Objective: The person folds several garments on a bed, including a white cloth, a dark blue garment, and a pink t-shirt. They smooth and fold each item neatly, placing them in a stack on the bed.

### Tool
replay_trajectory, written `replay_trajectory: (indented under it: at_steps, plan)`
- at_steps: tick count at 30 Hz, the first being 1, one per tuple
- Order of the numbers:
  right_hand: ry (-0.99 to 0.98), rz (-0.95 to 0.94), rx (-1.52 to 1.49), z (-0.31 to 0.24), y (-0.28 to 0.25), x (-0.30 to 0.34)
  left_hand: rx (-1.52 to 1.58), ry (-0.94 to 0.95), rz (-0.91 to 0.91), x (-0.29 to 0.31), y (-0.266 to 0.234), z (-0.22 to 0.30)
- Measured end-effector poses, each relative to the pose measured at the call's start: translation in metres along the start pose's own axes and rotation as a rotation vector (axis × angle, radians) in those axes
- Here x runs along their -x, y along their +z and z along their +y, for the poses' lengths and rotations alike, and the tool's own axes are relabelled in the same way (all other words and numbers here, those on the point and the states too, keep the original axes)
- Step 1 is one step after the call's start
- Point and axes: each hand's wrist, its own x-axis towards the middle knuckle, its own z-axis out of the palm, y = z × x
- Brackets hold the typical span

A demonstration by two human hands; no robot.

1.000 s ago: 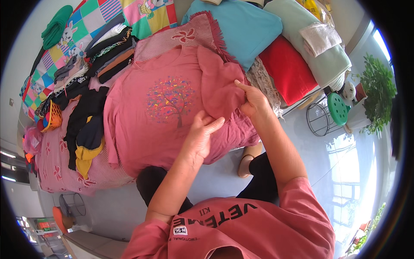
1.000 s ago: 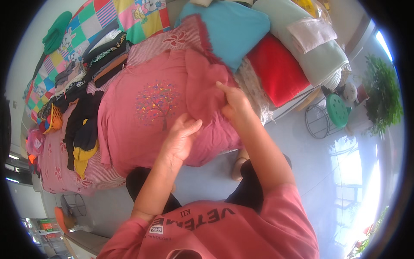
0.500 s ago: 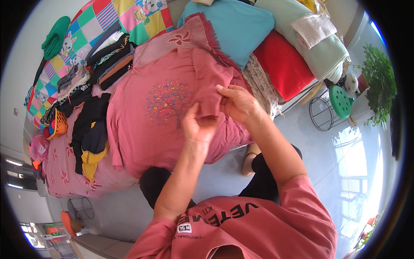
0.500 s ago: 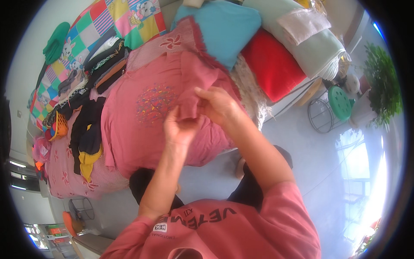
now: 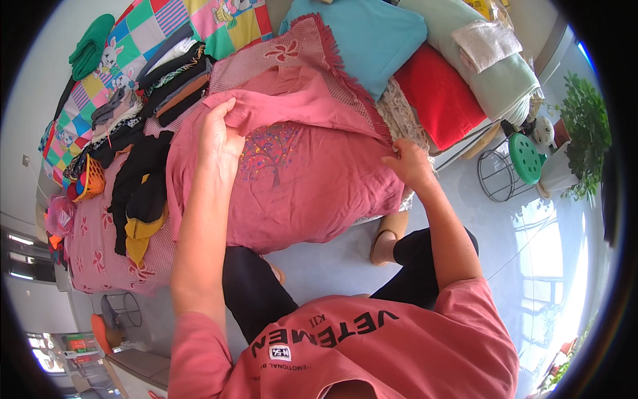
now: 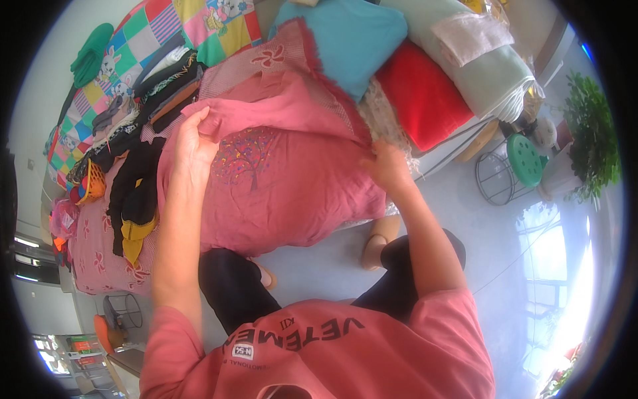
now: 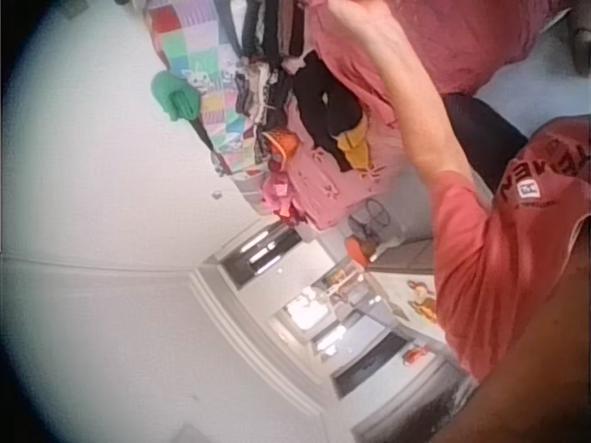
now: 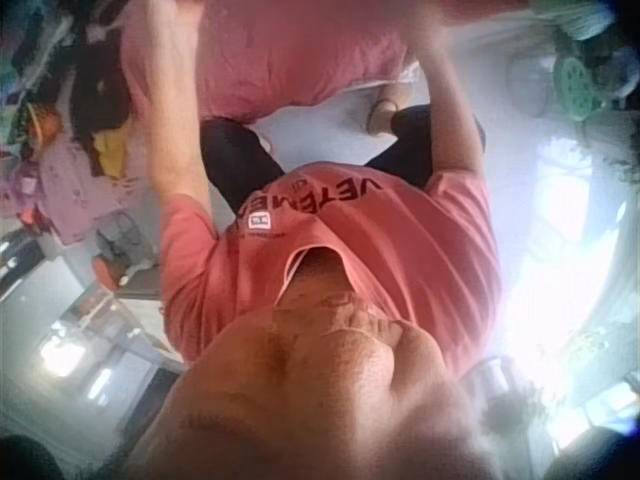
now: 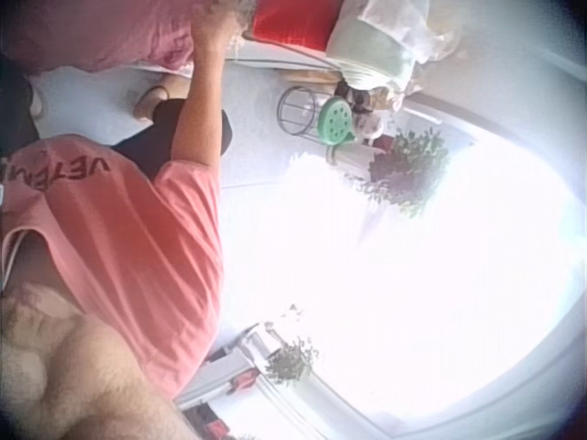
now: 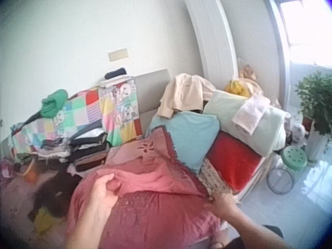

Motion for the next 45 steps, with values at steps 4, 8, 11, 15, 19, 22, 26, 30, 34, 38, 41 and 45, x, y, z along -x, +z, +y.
replay_trajectory:
  at_steps: [4, 8, 11, 15, 19, 22, 26, 30, 34, 38, 41, 45]
  plan:
    - [-0.046, 0.069, 0.006, -0.001, 0.014, -0.005, -0.083, 0.056, 0.000, -0.022, 0.003, 0.009]
    - [0.019, 0.072, -0.038, -0.012, 0.019, -0.012, -0.072, 0.065, -0.060, -0.023, 0.032, 0.024]
    - [0.068, 0.039, -0.073, -0.017, 0.020, -0.018, -0.097, 0.088, -0.076, -0.024, 0.054, 0.038]
    - [0.058, 0.064, -0.102, -0.023, 0.015, -0.017, -0.167, 0.172, -0.019, -0.026, 0.080, 0.054]
    - [0.020, 0.081, -0.091, -0.030, 0.007, -0.004, -0.172, 0.206, -0.078, -0.053, 0.082, 0.071]
    - [0.002, -0.003, -0.107, -0.033, 0.006, 0.008, -0.162, 0.172, -0.124, -0.064, 0.082, 0.082]
    - [-0.080, -0.182, 0.075, -0.033, 0.006, 0.015, -0.175, 0.219, -0.095, -0.066, 0.076, 0.080]
    - [-0.101, -0.414, 0.265, -0.044, -0.001, 0.025, -0.144, 0.229, -0.026, -0.074, 0.064, 0.080]
    - [-0.171, -0.561, 0.334, -0.059, 0.000, 0.049, -0.158, 0.181, -0.030, -0.084, 0.038, 0.091]
    - [-0.321, -0.523, 0.215, -0.068, 0.027, 0.085, -0.195, 0.177, -0.032, -0.094, 0.006, 0.111]
    - [-0.337, -0.486, 0.014, -0.082, 0.054, 0.109, -0.271, 0.202, 0.030, -0.088, -0.011, 0.116]
    - [-0.311, -0.486, -0.274, -0.101, 0.080, 0.123, -0.352, 0.246, 0.081, -0.081, -0.032, 0.124]
